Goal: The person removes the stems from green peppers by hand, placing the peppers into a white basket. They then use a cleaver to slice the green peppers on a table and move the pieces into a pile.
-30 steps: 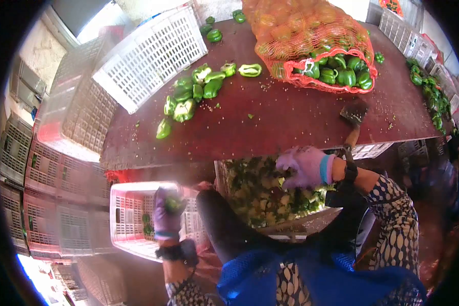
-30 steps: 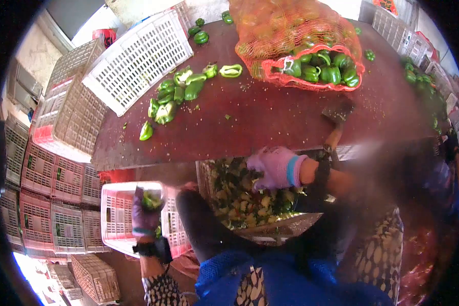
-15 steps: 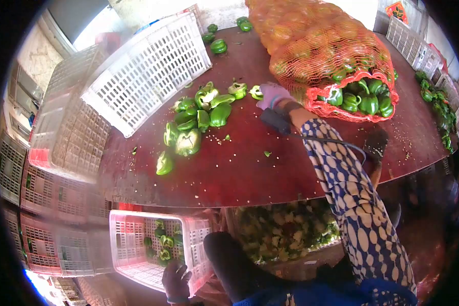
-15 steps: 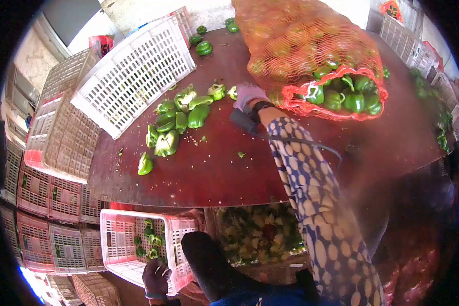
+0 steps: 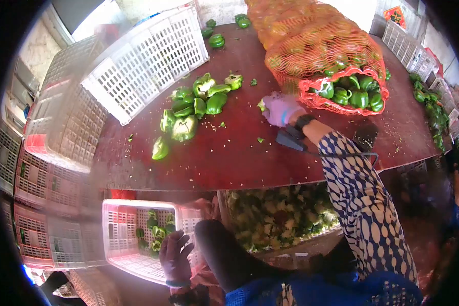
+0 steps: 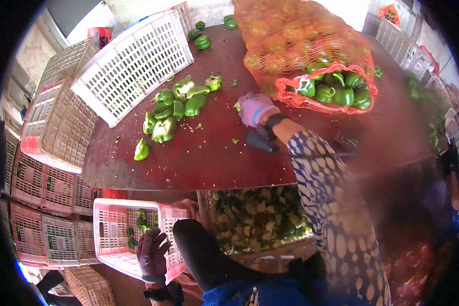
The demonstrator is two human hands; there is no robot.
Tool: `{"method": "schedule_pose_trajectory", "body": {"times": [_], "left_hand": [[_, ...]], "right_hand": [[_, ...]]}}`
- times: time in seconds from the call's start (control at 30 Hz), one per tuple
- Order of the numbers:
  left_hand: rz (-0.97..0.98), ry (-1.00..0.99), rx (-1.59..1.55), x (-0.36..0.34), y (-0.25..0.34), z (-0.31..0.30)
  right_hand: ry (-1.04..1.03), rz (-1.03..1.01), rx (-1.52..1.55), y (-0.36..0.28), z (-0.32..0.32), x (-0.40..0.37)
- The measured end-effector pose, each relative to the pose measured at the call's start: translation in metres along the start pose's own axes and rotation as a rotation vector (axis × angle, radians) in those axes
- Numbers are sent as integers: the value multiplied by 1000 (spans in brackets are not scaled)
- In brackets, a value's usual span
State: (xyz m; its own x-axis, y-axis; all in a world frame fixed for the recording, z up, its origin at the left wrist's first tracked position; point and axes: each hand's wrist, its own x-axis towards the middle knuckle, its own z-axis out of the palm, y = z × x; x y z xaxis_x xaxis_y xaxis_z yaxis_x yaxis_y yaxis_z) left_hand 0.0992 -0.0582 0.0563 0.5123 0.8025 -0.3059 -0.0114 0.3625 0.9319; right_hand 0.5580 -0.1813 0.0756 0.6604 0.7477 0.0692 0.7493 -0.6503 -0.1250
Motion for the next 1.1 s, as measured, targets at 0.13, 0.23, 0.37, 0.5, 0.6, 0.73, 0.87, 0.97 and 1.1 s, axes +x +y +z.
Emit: {"method": "schedule_pose_trajectory", "body": {"times": [0.13, 0.23, 0.37, 0.5, 0.6, 0.73, 0.87, 0.97, 1.1], "left_hand": [[172, -229, 116, -4, -13, 37], [943, -430, 913, 10, -15, 81], [129, -479, -24, 9, -16, 172], [299, -626, -26, -10, 1, 201], [234, -651, -9, -23, 10, 196], [127, -805, -192, -31, 15, 181], [52, -850, -215, -47, 18, 177], [98, -898, -83, -54, 24, 178], [55, -897, -100, -63, 25, 173]], "right_hand": [[140, 21, 343, -14, 1, -55], [-105, 267, 1280, -29, 0, -93], [-227, 349, 1774, -68, -17, -147], [-45, 154, 1654, -92, -29, -183], [-37, -39, 1475, -93, -51, -205], [272, -307, 1000, -92, -80, -218], [352, -483, 689, -89, -102, -221], [380, -585, 528, -89, -96, -218], [381, -602, 367, -92, -109, -227]]}}
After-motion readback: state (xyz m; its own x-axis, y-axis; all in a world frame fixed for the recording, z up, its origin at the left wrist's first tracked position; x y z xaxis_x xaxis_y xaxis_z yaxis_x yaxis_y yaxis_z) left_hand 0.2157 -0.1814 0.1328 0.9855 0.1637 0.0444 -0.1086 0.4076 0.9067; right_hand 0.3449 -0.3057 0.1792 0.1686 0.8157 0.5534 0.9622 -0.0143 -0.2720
